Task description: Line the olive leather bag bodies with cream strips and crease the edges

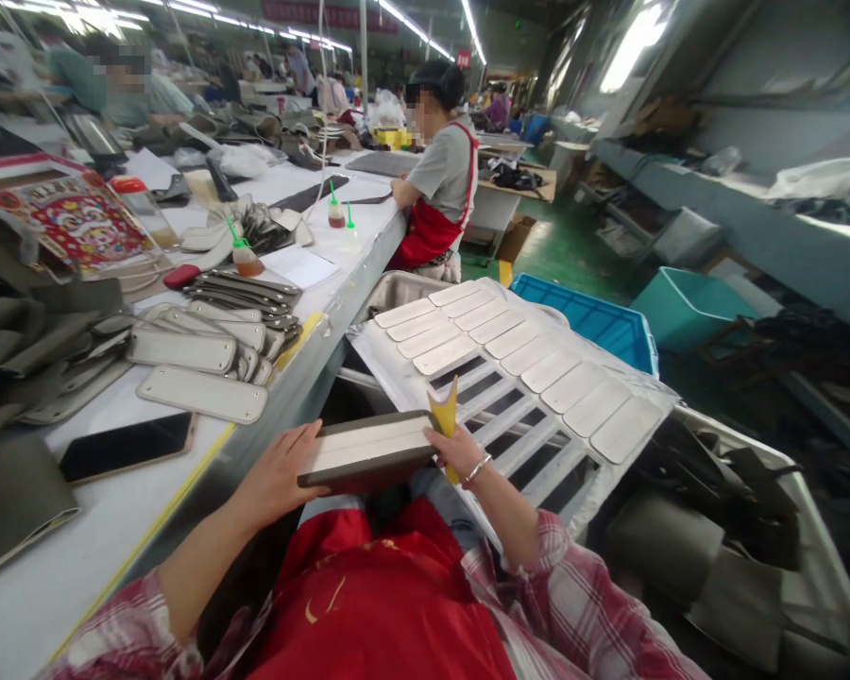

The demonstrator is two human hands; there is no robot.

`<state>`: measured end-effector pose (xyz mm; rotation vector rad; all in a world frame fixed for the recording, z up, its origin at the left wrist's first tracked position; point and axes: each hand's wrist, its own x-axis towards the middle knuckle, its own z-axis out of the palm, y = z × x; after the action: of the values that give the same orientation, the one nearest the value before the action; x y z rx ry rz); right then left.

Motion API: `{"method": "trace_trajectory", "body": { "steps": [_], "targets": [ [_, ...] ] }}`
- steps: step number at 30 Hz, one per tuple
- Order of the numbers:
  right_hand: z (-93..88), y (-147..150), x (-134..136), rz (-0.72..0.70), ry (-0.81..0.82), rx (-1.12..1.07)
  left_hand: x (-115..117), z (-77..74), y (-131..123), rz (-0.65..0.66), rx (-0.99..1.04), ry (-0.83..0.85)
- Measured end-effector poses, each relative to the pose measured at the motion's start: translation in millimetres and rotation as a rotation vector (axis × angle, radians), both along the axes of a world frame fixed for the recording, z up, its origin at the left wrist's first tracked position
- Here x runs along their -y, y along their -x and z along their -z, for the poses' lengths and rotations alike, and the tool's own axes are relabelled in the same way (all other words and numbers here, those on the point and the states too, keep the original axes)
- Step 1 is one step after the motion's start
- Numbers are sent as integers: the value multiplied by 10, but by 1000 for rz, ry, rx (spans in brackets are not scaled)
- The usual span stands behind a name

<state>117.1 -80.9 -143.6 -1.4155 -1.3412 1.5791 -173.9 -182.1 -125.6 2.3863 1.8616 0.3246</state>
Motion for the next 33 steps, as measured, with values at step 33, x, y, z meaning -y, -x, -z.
{"method": "trace_trajectory", "body": {
  "steps": [33],
  "targets": [
    [92, -78, 167, 50, 42, 23, -528, -241, -904, 228, 119, 116]
  ]
}}
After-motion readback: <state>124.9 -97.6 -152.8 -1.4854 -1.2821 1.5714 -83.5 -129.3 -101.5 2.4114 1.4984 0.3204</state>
